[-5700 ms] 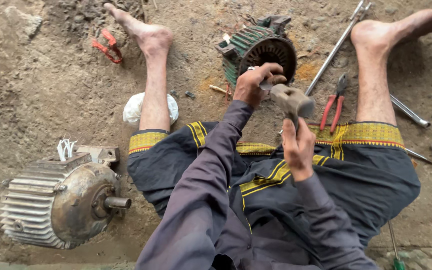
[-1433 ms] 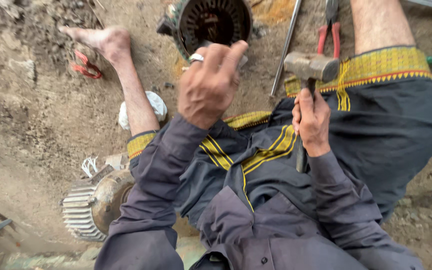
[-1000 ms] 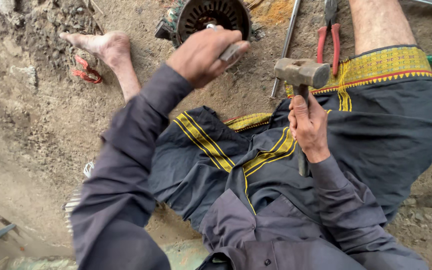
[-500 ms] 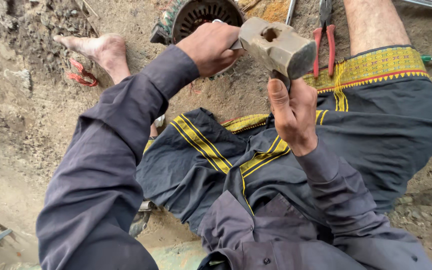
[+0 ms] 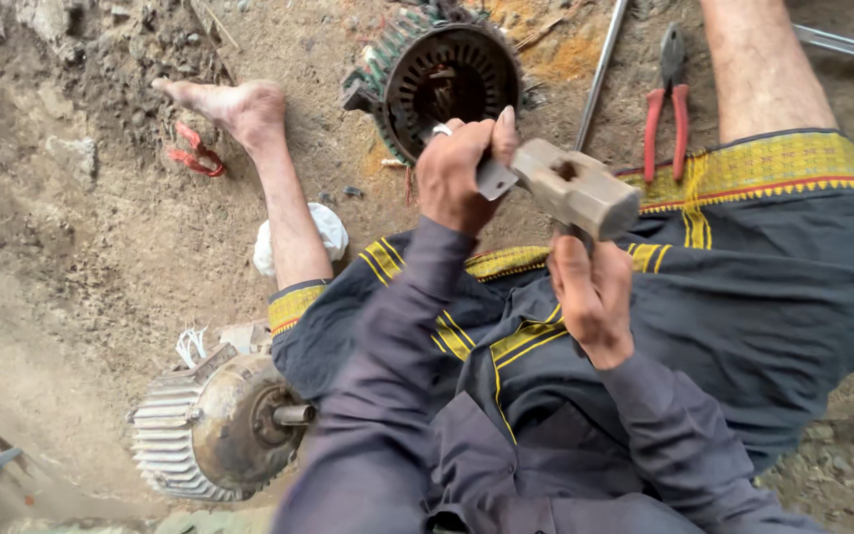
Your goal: The person sits on the ground and works on a motor stator, using a hammer and a metal file to tap and shape the internal components. The person handles copper wire and adjusts the stator while surrounded by tools.
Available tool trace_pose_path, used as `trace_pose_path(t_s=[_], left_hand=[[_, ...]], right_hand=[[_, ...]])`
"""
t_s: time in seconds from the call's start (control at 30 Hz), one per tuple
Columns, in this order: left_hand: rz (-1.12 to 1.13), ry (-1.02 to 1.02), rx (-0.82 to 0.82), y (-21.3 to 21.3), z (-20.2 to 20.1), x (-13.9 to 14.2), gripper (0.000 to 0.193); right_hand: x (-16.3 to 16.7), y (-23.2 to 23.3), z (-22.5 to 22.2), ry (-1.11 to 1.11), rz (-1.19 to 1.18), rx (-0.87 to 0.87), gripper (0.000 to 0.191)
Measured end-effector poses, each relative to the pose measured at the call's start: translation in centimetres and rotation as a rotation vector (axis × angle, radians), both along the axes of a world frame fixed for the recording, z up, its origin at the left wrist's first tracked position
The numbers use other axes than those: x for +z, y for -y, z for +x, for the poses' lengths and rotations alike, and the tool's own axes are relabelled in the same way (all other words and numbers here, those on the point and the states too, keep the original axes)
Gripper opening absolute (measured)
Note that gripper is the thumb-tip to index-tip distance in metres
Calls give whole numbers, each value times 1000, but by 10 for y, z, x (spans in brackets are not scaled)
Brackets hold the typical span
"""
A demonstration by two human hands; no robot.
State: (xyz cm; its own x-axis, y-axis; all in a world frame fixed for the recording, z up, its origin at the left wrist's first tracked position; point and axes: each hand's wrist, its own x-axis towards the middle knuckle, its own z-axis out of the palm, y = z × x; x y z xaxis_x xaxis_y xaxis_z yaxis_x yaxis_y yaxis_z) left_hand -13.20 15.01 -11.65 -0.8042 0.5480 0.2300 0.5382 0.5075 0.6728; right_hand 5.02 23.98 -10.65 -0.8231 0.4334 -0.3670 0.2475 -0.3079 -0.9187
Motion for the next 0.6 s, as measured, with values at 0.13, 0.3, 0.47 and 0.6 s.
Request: trace_pose_path(t_s=[0.13,0.3,0.47,0.6], left_hand=[[123,29,200,-14,16,-4,19],[408,-160,325,-23,30,-1,34],[239,-206,346,-30,26,-1,40],[222,-198,337,-31,23,4,36]], right_hand=[[-4,2,16,49,-68,-57,40],[-3,-5,15,21,-102,-90,47],[6,-8,9,43,-76,-99,51],[12,-10,9,46,-58,-84,54]])
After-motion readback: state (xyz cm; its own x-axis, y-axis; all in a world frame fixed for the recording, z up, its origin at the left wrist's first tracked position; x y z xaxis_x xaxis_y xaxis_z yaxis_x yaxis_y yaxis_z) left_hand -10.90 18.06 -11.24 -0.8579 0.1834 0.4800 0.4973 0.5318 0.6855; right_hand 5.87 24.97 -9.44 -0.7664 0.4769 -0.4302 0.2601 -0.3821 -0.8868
